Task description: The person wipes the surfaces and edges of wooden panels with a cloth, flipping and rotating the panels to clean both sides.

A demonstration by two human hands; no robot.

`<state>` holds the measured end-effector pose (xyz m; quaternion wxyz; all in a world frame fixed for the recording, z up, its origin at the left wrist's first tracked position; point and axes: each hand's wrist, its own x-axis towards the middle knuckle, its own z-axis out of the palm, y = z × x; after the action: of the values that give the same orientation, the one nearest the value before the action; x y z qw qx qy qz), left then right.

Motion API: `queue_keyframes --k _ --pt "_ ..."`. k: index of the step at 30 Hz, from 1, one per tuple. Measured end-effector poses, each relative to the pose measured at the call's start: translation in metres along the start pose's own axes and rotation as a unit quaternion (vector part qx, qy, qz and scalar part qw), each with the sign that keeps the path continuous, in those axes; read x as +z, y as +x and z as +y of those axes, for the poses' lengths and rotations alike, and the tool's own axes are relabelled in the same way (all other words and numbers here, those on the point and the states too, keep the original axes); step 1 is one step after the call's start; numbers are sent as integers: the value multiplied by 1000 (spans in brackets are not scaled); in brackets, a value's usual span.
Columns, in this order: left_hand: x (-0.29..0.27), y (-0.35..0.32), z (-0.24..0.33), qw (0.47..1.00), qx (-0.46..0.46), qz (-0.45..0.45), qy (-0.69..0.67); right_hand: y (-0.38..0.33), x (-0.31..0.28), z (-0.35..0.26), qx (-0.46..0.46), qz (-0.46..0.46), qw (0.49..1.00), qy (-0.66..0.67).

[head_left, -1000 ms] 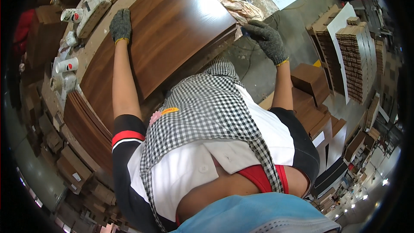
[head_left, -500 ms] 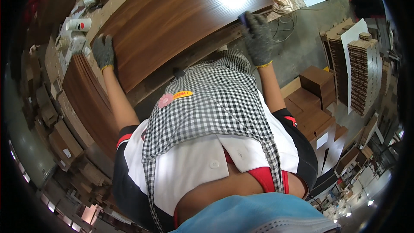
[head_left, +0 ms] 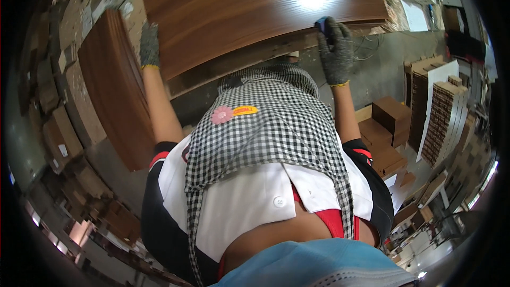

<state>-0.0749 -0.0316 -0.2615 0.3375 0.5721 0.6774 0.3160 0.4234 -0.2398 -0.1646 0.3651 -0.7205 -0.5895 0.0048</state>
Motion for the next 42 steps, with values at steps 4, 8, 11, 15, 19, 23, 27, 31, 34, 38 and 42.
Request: queue_keyframes --k 4,8,11,15,19,23,27,31,34,38,42 --pt "1 12 2 996 15 -20 -89 -12 39 -34 -51 -90 995 -5" --pt "-7 19 -15 992 -12 -29 -123 -21 89 -103 -168 -219 960 44" --pt "-4 29 -40 990 35 -12 -138 -33 129 -149 -280 -261 922 56" --pt "-33 37 -77 995 99 -7 -21 -59 188 -228 -374 -330 867 18" --pt "-60 41 -110 989 131 -68 -28 -83 245 -286 -390 -421 816 62" --pt "-70 15 -121 957 67 -126 -254 -84 244 -325 -402 -563 715 105" --pt "-98 -51 -145 926 50 42 -372 -106 259 -315 -574 -476 653 136" --pt "-58 -119 -198 960 100 261 0 -60 221 -350 -543 -445 711 42" --pt "-76 -136 -190 943 146 293 60 -51 231 -389 -479 -458 747 56" --pt "-83 -145 -165 938 132 306 95 -24 270 -394 -488 -432 755 75" --pt "-91 -147 -205 937 38 311 151 21 311 -423 -598 -283 748 57"
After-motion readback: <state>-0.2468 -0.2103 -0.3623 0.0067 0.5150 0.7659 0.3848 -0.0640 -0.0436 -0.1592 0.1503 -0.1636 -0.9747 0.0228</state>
